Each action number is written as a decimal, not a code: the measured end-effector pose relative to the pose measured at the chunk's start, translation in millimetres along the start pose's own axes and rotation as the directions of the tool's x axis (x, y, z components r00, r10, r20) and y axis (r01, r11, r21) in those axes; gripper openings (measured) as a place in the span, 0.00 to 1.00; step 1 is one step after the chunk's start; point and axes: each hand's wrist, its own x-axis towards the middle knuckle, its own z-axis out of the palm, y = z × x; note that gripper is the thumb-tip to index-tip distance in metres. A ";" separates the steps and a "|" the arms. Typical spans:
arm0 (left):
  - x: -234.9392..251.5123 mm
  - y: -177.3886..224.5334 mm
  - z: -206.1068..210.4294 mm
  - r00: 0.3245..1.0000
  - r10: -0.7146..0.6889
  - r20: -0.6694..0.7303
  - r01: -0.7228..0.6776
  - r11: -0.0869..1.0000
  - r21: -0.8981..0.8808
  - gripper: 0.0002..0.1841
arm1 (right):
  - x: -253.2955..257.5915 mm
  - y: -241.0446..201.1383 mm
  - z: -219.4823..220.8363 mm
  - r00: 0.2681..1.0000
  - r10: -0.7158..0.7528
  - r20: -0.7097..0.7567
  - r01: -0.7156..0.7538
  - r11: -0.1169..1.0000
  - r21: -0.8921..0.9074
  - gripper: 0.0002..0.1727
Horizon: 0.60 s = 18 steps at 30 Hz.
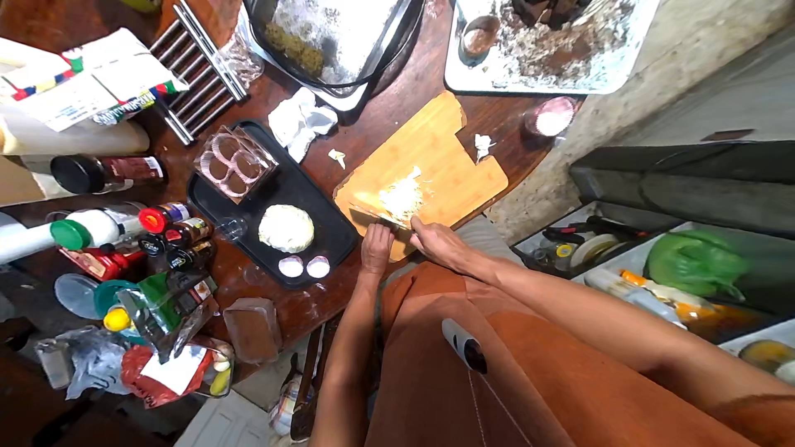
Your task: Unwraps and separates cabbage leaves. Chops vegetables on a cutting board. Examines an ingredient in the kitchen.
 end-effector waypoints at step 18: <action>2.7 0.4 2.2 1.000 -0.011 -0.009 0.011 1.000 -0.027 0.10 | 20.9 4.6 7.5 0.999 0.040 0.006 -0.040 0.999 -0.007 0.11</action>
